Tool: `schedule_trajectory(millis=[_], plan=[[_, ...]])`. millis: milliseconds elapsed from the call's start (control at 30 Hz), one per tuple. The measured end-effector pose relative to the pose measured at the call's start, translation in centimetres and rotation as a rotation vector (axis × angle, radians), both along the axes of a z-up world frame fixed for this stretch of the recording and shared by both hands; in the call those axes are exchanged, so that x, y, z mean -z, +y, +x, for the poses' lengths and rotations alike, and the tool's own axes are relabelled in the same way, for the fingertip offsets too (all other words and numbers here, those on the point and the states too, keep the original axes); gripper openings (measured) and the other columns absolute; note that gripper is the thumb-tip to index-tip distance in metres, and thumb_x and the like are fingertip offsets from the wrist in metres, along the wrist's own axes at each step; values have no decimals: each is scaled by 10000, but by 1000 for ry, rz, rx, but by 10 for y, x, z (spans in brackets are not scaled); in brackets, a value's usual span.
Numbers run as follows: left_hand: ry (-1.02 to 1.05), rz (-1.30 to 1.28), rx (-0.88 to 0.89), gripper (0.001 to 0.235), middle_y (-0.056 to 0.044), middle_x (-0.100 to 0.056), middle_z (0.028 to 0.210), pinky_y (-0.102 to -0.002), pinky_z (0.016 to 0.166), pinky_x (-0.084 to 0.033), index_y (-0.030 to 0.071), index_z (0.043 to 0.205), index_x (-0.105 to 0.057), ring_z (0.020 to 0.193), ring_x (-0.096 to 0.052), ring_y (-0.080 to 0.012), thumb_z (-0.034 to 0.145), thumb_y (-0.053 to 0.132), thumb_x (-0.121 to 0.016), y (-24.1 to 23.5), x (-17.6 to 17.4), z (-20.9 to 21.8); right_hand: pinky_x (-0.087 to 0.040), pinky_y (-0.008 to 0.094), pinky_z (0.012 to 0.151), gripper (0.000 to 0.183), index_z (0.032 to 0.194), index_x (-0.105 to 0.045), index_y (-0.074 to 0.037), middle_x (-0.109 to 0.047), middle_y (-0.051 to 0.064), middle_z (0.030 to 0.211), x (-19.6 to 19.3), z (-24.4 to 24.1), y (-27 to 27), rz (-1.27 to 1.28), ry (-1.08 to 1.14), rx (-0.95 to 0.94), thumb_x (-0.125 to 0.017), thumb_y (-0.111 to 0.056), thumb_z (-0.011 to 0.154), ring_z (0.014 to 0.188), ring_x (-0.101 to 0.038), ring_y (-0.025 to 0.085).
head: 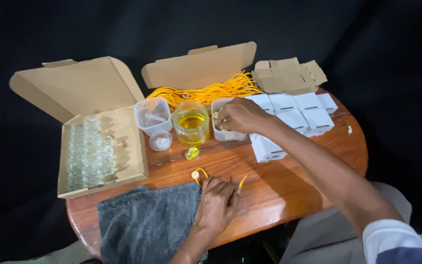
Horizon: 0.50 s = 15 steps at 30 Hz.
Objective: Assembling a car perfume diffuser by threading a cord through a wooden cap and then folding a cardboard box for packaging.
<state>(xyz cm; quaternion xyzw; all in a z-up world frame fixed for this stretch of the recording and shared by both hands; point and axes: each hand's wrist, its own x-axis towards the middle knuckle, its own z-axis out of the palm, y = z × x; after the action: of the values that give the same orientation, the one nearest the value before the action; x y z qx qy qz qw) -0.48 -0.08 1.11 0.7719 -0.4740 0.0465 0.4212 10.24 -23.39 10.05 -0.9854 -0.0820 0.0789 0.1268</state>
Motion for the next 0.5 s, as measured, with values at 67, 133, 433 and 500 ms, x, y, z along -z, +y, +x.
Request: schedule_trajectory(millis=[67,133,433,500], plan=[[11,-11,-8,110,-90,-659,711,-431,821,-425,75,810,-677,777,-567,-287,905,129,-672,1,3,1,-492,455,673,203,907,-850,-234,-793,-33,925,10,17,1,-70,38,-62,-683,-200,796,911,-705,279],[30,-24,-13,114,-88,-662,702,-430,820,-428,72,801,-681,769,-567,-285,898,133,-681,2,4,2,-502,442,649,240,900,-858,-244,-787,-79,913,19,28,2,-141,83,-122,-670,-176,767,898,-699,250],[63,-25,-35,158,-95,-673,693,-436,868,-432,93,770,-670,757,-584,-298,905,174,-653,1,19,6,-468,501,576,164,702,-793,-199,-721,41,801,44,38,-1,-199,-10,-194,-635,-166,730,814,-688,332],[101,-20,-36,182,-109,-668,682,-435,822,-437,86,749,-665,735,-587,-308,902,183,-647,1,16,8,-477,462,551,151,702,-785,-164,-723,18,788,46,37,-2,-119,-37,-175,-652,-110,749,728,-676,283]])
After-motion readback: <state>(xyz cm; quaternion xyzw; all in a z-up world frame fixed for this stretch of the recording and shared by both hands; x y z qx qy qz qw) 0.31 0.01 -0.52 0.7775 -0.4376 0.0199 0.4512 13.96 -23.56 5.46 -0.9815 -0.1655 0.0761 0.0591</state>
